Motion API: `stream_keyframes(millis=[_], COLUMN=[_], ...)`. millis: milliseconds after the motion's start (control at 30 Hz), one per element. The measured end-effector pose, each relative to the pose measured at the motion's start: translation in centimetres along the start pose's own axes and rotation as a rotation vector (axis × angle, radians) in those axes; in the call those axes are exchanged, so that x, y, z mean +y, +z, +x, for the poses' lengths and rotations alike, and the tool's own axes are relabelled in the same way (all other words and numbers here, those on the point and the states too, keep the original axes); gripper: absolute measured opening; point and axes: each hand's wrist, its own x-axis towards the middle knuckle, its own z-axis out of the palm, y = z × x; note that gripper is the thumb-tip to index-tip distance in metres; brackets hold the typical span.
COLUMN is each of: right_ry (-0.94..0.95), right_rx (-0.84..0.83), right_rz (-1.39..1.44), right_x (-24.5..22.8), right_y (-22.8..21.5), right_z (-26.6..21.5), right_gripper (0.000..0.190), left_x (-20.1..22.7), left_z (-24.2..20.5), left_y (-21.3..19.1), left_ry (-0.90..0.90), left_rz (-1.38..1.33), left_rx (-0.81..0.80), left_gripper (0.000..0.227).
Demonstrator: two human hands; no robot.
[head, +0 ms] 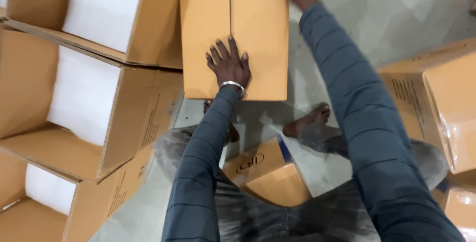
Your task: The person seals cardboard boxes with clear adhesive tape while sitting on the floor.
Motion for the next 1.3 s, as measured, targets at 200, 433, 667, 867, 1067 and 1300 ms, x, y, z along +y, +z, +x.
stream_keyframes(millis=[200,433,667,867,1067,1300], right_ry=[0.008,0.516,0.543,0.72,0.414,0.355], right_rx=[0.078,0.004,0.169,-0.101,0.115,-0.038], right_rz=[-0.1,-0.264,-0.482,-0.194,0.627,0.893], right_x=[-6.0,-8.4,-15.6,-15.4,-21.8,-20.0], right_y=[-7.3,-17.9,-25.3,-27.5,-28.7,-19.8], right_z=[-4.1,-21.4,-32.0,-31.0,-19.5,-17.4], right_gripper=[0.054,0.069,0.081,0.052,0.044,0.034], left_x=[-0.4,-0.7,3.5,4.9,4.4,4.4], left_z=[-0.7,-0.9,-4.8,-7.0,-7.1,-7.1], left_y=[-1.7,-2.2,-1.4,-0.4,0.6,-0.1], left_ry=[0.142,0.649,0.768,0.519,0.515,0.507], left_rz=[-0.076,-0.24,-0.214,-0.174,-0.309,-0.374], left_rx=[-0.063,-0.144,-0.202,-0.13,-0.068,0.007], left_gripper=[0.071,0.081,0.07,0.059,0.054,0.048])
